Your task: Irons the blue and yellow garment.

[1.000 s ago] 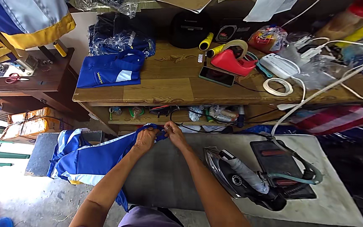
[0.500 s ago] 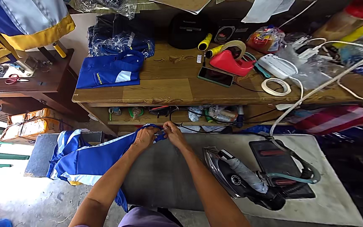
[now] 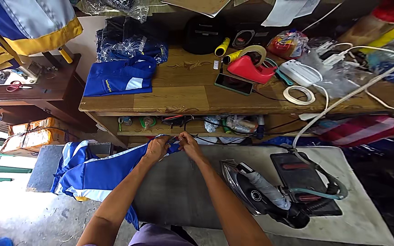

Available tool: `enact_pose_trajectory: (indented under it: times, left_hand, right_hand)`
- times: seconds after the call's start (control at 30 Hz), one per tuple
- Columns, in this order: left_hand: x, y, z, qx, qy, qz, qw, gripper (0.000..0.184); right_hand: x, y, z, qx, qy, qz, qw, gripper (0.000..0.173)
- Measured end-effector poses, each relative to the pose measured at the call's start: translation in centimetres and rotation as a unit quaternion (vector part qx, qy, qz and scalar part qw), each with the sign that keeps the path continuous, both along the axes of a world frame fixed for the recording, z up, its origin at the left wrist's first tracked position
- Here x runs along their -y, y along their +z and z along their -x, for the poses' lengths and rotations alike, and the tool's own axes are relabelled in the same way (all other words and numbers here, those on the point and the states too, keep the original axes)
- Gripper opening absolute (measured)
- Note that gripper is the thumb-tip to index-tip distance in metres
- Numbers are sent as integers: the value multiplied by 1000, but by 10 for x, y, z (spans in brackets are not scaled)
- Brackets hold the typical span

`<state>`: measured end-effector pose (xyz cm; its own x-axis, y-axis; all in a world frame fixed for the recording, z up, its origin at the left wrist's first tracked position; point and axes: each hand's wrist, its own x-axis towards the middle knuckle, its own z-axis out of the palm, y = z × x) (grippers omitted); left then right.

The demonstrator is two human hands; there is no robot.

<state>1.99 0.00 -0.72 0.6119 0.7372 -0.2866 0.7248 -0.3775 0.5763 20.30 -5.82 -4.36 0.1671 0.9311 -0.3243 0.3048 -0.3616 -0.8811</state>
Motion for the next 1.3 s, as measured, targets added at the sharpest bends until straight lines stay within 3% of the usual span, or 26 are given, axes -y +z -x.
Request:
enact_pose_trajectory:
  times: [0.27, 0.4, 0.5, 0.6, 0.77, 0.97, 1.07, 1.17, 1.23, 1.3]
  left_hand:
    - [-17, 8, 66, 125, 163, 57, 977, 44]
    - [-32, 25, 93, 157, 228, 95, 956, 46]
    - [-47, 33, 92, 152, 241, 49, 957, 45]
    - [-62, 48, 66, 129, 215, -29, 968, 44]
    - [-110, 63, -5, 72, 87, -114, 987, 43]
    - [-154, 68, -39, 41, 7, -242, 969, 54]
    - [-132, 90, 0, 90, 3, -223, 971, 48]
    - [-85, 95, 77, 126, 3, -164, 978, 40]
    - [-41, 93, 137, 101, 60, -129, 985, 37]
    - [-8, 66, 200, 67, 135, -133, 980, 34]
  right_hand:
    - [27, -1, -20, -101, -157, -51, 981, 23]
    - [62, 6, -26, -53, -104, -89, 989, 28]
    - [105, 5, -9, 13, -47, -80, 996, 26]
    - [146, -12, 22, 81, 25, -100, 991, 35]
    - [178, -50, 51, 244, 28, -223, 943, 25]
    - [180, -60, 53, 280, 21, -248, 927, 30]
    - [178, -61, 52, 278, 21, -255, 926, 30]
    - [177, -62, 52, 275, 26, -263, 925, 34]
    - [176, -61, 52, 276, 28, -267, 923, 37]
    - [175, -60, 51, 274, 37, -266, 924, 39]
